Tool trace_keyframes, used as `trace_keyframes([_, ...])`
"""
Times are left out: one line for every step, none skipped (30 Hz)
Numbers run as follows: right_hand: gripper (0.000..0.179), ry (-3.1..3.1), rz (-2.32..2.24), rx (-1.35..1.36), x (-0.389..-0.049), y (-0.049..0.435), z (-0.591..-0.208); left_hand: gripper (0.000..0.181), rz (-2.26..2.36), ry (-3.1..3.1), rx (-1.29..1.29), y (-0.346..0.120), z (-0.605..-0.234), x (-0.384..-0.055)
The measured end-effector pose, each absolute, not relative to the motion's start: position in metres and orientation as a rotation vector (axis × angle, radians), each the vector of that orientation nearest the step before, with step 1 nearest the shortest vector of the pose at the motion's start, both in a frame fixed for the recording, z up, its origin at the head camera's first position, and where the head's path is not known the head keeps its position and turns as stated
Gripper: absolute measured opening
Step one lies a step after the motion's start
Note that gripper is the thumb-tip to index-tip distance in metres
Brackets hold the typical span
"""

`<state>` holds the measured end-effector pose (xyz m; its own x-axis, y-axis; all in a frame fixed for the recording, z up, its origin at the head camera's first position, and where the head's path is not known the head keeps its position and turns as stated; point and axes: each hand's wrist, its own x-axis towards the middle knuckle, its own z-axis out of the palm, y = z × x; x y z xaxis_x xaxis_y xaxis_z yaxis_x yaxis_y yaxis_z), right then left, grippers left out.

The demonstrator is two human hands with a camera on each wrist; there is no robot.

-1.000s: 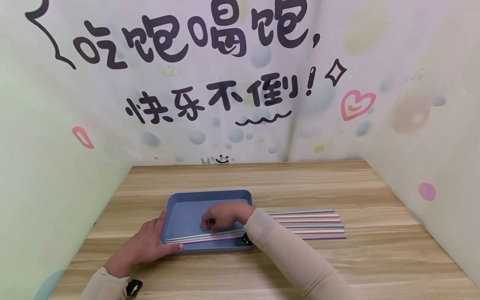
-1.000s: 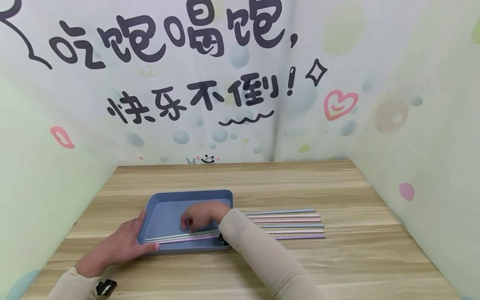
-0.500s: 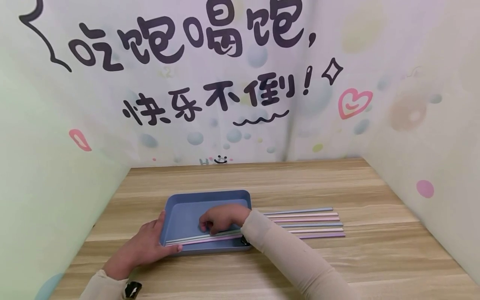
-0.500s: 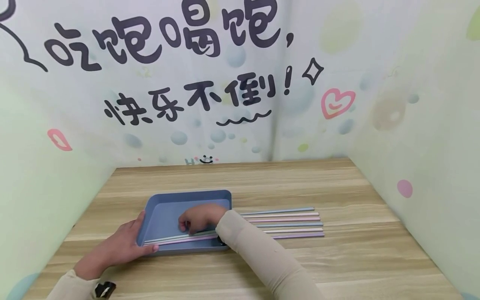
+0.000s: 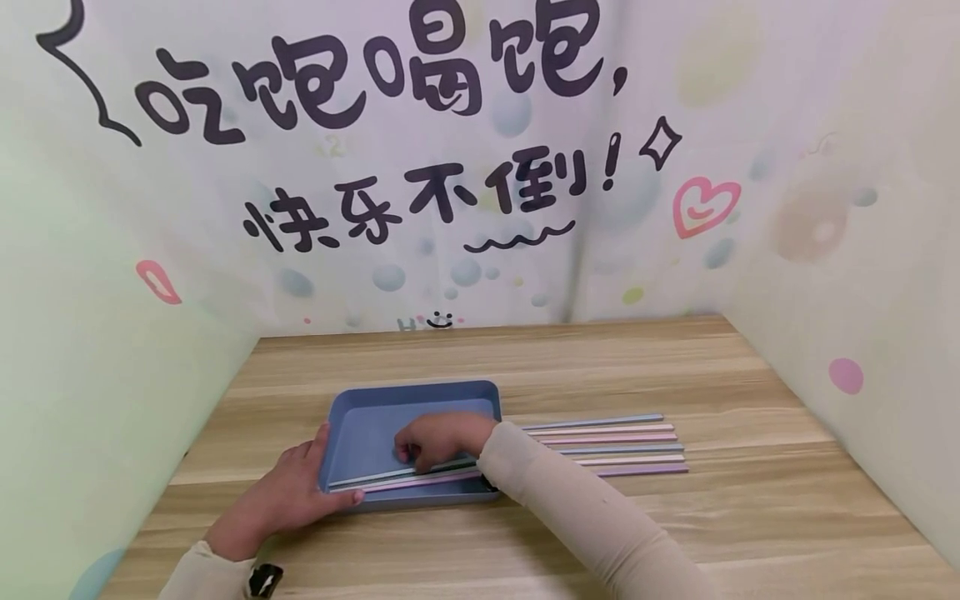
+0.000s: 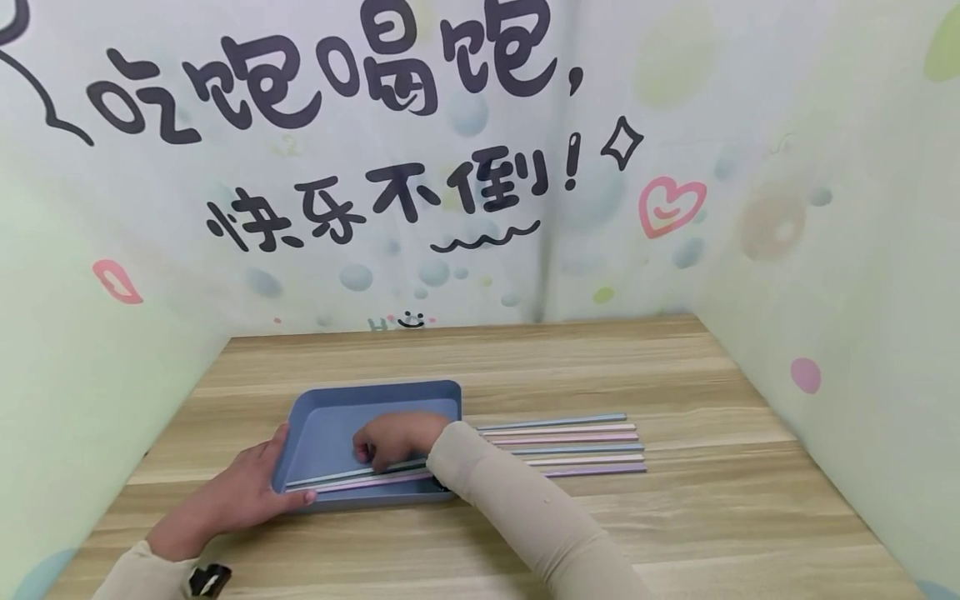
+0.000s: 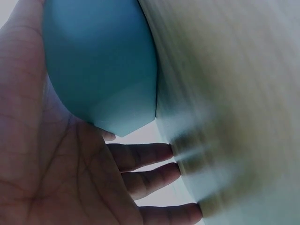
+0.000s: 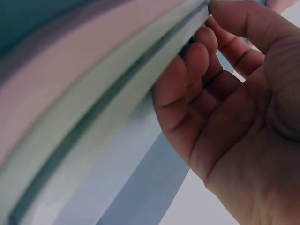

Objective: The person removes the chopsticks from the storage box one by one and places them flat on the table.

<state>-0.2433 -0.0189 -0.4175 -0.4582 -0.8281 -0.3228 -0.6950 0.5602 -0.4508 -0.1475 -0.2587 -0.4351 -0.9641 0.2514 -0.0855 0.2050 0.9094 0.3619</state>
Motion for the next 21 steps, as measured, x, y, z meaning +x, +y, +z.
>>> trace_keyframes([0.02, 2.296, -0.342, -1.225, -0.243, -0.019, -0.418, 0.119, 0.537, 2.942, 0.355, -0.259, -0.435, -0.147])
trace_keyframes([0.02, 2.308, -0.333, -1.231, -0.243, -0.02, -0.418, 0.119, 0.537, 2.943, 0.353, -0.259, -0.435, -0.147])
trace_keyframes([0.02, 2.319, -0.317, -1.24, -0.242, -0.02, -0.419, 0.119, 0.537, 2.942, 0.351, -0.259, -0.436, -0.147])
trace_keyframes([0.021, 2.329, -0.306, -1.251, -0.242, -0.02, -0.419, 0.12, 0.539, 2.941, 0.349, -0.259, -0.437, -0.147])
trace_keyframes([0.021, 2.338, -0.293, -1.262, -0.242, -0.02, -0.42, 0.119, 0.54, 2.944, 0.355, -0.259, -0.437, -0.147])
trace_keyframes([0.021, 2.341, -0.295, -1.271, -0.243, -0.019, -0.42, 0.12, 0.539, 2.944, 0.352, -0.26, -0.437, -0.147])
trace_keyframes([0.022, 2.344, -0.288, -1.284, -0.243, -0.019, -0.421, 0.12, 0.538, 2.944, 0.35, -0.26, -0.438, -0.147])
trace_keyframes([0.021, 2.341, -0.293, -1.29, -0.244, -0.019, -0.421, 0.12, 0.539, 2.946, 0.352, -0.26, -0.438, -0.148])
trace_keyframes([0.021, 2.333, -0.302, -1.296, -0.245, -0.018, -0.421, 0.12, 0.541, 2.946, 0.352, -0.26, -0.438, -0.148])
trace_keyframes([0.021, 2.323, -0.32, -1.296, -0.247, -0.018, -0.422, 0.12, 0.544, 2.946, 0.353, -0.26, -0.438, -0.148])
trace_keyframes([0.021, 2.312, -0.335, -1.296, -0.248, -0.017, -0.422, 0.12, 0.547, 2.945, 0.355, -0.26, -0.438, -0.147])
trace_keyframes([0.021, 2.297, -0.358, -1.293, -0.25, -0.016, -0.422, 0.12, 0.549, 2.943, 0.352, -0.26, -0.438, -0.147])
trace_keyframes([0.021, 2.282, -0.375, -1.289, -0.251, -0.016, -0.422, 0.12, 0.55, 2.942, 0.353, -0.26, -0.438, -0.147])
trace_keyframes([0.02, 2.267, -0.392, -1.286, -0.252, -0.015, -0.421, 0.12, 0.549, 2.94, 0.354, -0.261, -0.438, -0.147])
trace_keyframes([0.02, 2.253, -0.407, -1.284, -0.254, -0.014, -0.421, 0.12, 0.55, 2.936, 0.349, -0.261, -0.438, -0.147])
trace_keyframes([0.019, 2.242, -0.42, -1.284, -0.255, -0.014, -0.42, 0.12, 0.551, 2.933, 0.349, -0.261, -0.438, -0.147])
trace_keyframes([0.019, 2.23, -0.43, -1.286, -0.256, -0.013, -0.419, 0.12, 0.552, 2.932, 0.348, -0.261, -0.438, -0.147])
trace_keyframes([0.018, 2.221, -0.434, -1.293, -0.257, -0.013, -0.418, 0.12, 0.548, 2.934, 0.35, -0.261, -0.438, -0.148])
trace_keyframes([0.017, 2.214, -0.439, -1.298, -0.258, -0.013, -0.417, 0.12, 0.544, 2.934, 0.349, -0.261, -0.438, -0.148])
trace_keyframes([0.016, 2.206, -0.443, -1.304, -0.259, -0.012, -0.416, 0.121, 0.542, 2.931, 0.346, -0.261, -0.438, -0.148])
trace_keyframes([0.016, 2.197, -0.45, -1.307, -0.259, -0.012, -0.415, 0.121, 0.542, 2.929, 0.343, -0.261, -0.438, -0.149])
